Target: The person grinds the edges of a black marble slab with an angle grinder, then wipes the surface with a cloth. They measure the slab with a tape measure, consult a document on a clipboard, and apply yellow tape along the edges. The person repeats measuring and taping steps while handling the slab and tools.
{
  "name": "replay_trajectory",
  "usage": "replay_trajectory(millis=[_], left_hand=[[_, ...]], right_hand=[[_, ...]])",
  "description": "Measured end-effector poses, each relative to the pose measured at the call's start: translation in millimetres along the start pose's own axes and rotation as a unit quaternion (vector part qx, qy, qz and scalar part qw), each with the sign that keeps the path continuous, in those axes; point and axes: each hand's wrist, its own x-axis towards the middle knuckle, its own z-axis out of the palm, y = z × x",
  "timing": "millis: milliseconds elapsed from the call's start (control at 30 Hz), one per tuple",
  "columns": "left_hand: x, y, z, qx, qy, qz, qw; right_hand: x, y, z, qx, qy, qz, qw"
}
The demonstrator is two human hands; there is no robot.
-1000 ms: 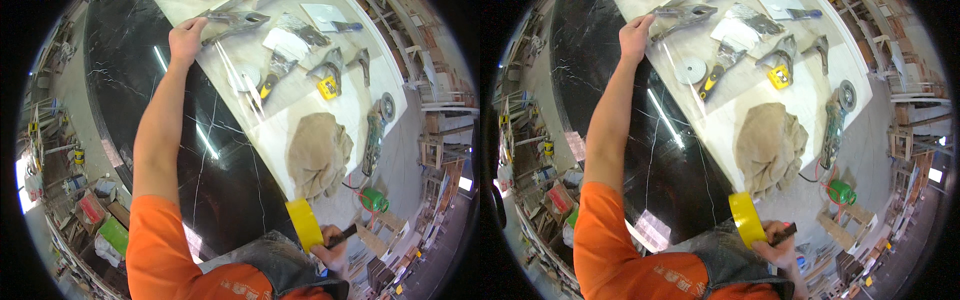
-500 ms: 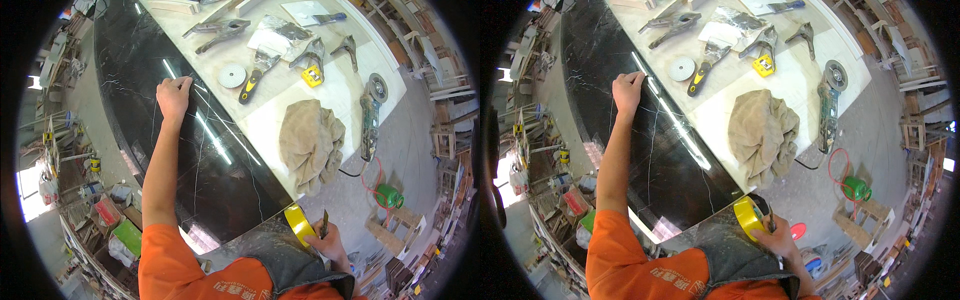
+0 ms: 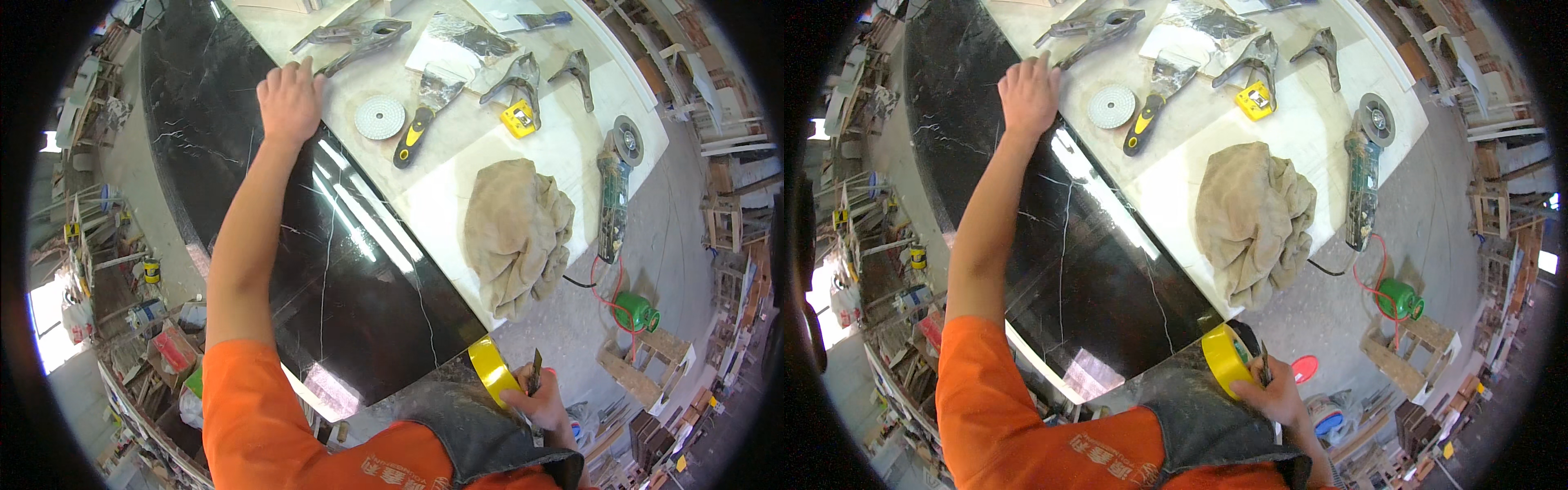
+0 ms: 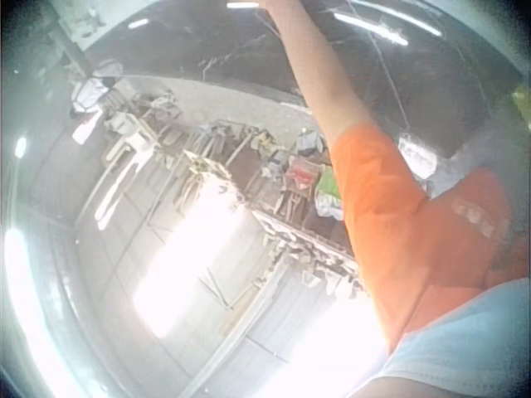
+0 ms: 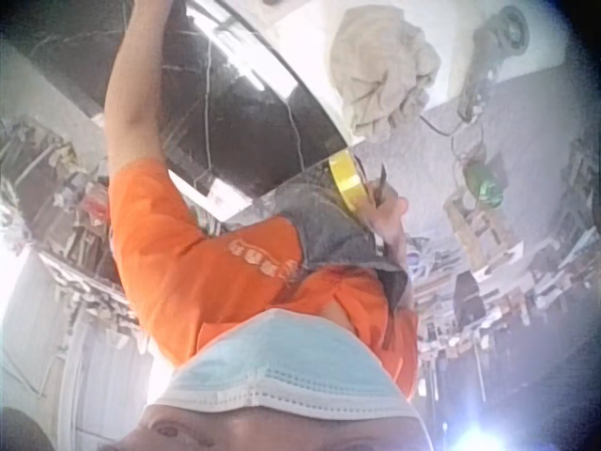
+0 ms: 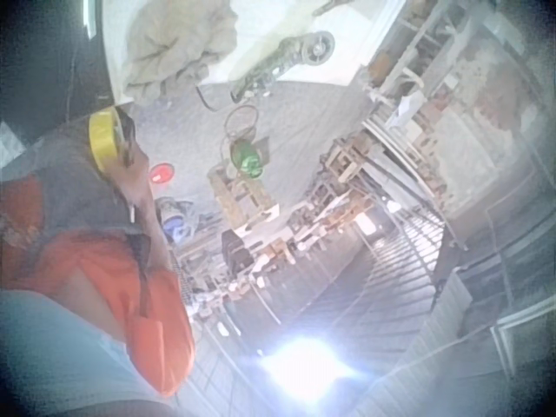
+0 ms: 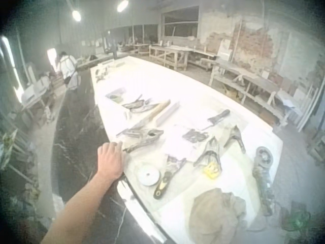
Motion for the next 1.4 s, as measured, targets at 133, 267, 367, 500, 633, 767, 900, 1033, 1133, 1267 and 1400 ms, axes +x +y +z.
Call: replay_trajectory(millis=[133, 267, 367, 500, 633, 767, 900, 1033, 1133, 1267, 1400], left_hand=[[11, -9, 17, 0.013, 0.035, 0.029, 0.999], [-2, 2, 11, -0.028, 0.05, 0.066, 0.996], [-10, 9, 7, -0.056, 0.021, 0.064, 0.996], [5, -7, 14, -0.063, -0.036, 0.027, 0.997], [19, -13, 21, -0.062, -0.04, 0.054, 0.996], [22, -12, 29, -0.058, -0.023, 0.08, 0.995], [20, -10, 24, -0.052, -0.025, 0.081, 0.995], [18, -13, 23, -0.045, -0.016, 0.088, 0.995], [11, -12, 22, -0.033, 0.002, 0.083, 0.996], [-3, 8, 10, -0.056, 0.028, 0.102, 0.993], [-36, 36, -17, -0.108, 0.026, 0.132, 0.985]], right_hand=[[-7, -9, 4, -0.009, 0.023, 0.004, 1.0], [-7, -5, 3, -0.003, 0.017, -0.02, 1.0], [-7, -5, 2, 0.007, 0.016, -0.024, 1.0], [-13, -16, 0, -0.043, 0.01, -0.004, 0.999], [-28, -23, -5, -0.113, 0.022, -0.069, 0.991], [-54, -11, -8, -0.01, 0.043, -0.082, 0.996], [-50, -31, -14, -0.006, -0.076, -0.241, 0.968], [-53, -36, -8, -0.008, -0.027, -0.239, 0.971], [-55, -26, -10, 0.003, -0.025, -0.2, 0.979], [-43, 20, -4, -0.058, 0.066, -0.171, 0.981], [-18, 43, -4, -0.034, 0.06, -0.126, 0.99]])
